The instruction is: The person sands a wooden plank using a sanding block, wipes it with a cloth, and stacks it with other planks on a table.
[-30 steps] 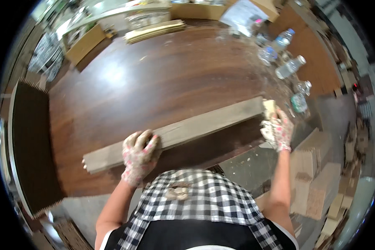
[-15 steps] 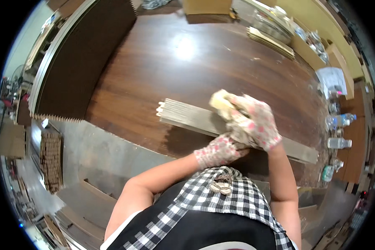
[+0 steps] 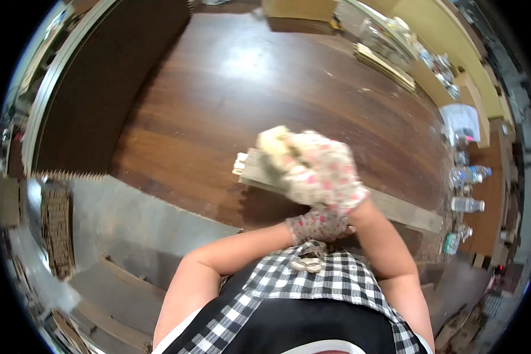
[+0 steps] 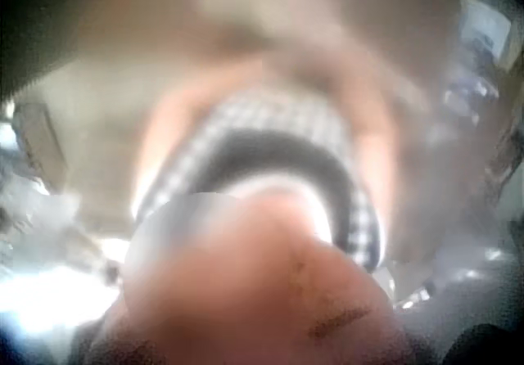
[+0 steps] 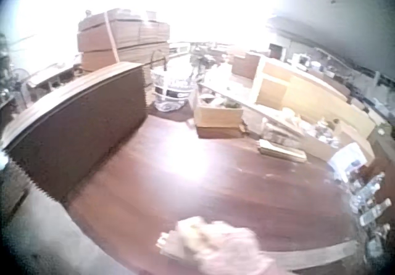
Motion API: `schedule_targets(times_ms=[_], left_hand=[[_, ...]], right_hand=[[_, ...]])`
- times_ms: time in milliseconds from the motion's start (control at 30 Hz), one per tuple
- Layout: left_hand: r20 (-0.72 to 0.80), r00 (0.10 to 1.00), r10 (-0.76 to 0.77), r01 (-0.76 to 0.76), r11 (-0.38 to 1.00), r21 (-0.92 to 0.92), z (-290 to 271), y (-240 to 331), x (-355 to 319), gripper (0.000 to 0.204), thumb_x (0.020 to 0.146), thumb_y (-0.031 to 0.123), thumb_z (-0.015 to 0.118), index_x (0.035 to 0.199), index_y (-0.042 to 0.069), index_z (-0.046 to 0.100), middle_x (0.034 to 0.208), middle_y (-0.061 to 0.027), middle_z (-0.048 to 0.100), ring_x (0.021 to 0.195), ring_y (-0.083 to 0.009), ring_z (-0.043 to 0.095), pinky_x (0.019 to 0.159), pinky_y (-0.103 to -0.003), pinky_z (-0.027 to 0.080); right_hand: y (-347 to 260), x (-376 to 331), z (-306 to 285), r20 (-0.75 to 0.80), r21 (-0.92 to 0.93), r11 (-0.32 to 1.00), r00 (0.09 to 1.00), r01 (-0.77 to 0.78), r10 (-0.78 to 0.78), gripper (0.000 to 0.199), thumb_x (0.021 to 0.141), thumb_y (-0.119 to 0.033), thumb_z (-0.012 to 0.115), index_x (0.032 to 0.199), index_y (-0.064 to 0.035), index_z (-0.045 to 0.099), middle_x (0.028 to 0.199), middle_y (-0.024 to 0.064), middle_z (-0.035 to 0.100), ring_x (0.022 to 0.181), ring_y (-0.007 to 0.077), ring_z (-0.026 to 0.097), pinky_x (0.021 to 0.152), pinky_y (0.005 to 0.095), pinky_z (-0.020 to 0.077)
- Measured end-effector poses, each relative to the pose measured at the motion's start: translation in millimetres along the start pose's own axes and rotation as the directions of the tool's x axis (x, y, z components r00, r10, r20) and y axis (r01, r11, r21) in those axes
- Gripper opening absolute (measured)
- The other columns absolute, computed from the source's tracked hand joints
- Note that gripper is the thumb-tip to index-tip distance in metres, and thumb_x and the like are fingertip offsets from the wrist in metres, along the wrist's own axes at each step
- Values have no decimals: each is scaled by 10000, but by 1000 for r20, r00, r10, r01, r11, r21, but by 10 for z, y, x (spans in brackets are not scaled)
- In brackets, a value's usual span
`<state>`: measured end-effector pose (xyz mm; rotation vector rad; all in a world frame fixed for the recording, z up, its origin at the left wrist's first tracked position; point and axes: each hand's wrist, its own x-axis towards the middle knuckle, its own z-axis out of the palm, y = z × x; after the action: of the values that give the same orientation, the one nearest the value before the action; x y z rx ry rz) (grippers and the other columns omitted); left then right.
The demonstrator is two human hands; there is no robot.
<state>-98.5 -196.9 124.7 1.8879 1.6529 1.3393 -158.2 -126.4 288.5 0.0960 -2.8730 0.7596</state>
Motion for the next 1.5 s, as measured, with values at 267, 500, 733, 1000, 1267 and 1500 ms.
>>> schedule_targets(times_ms=[267,500,733,1000,1267,1500], left_hand=[[503,864,26,-241,898,368,-443,196,171,410,945,199,561,1323,42,593,1396,-133,563,1364,-278,474,1171,-415,368],[369,923,-107,54,987,151,-344,163,139,349,947,214,573,1239,33,637,1303,-155,629,1266,-297,569,1125,-409,418],[148,970,195,-236,903,359,-352,164,65,261,934,184,574,1104,37,705,1324,-112,640,1336,-267,528,1166,-428,386],[-12,979,206,-191,926,325,-265,187,91,221,851,153,599,1017,58,709,1223,-91,681,1279,-260,573,1121,-438,432],[-87,995,55,-26,951,308,-426,452,355,307,775,168,751,1073,113,709,1170,-52,690,1161,-257,631,1034,-433,464],[100,977,-189,111,848,517,-482,431,843,515,769,226,754,1240,69,615,1222,-126,611,1182,-317,568,982,-454,458]], right_hand=[[643,-984,-458,-20,-297,934,979,-201,205,331,851,-276,694,1149,-132,687,922,111,678,813,276,696,695,392,557],[352,-854,-534,-11,-351,878,939,-325,343,262,873,-274,652,1098,-146,695,939,115,651,818,313,679,721,430,556],[771,-1535,-1094,-39,-354,747,807,-562,589,279,842,-231,685,1096,-125,733,969,133,706,902,324,686,798,412,549],[1010,-2013,-953,-158,-378,850,931,-366,331,252,918,-231,696,1114,-73,716,1044,158,715,965,334,691,852,387,548],[1811,-3366,-1963,-402,-376,383,521,-844,753,327,964,-200,626,1247,-42,666,1199,133,699,1053,273,680,923,359,522],[1581,-2757,-1471,-456,84,769,661,-634,595,350,973,-137,633,1294,2,624,1153,117,689,927,172,655,819,305,514]])
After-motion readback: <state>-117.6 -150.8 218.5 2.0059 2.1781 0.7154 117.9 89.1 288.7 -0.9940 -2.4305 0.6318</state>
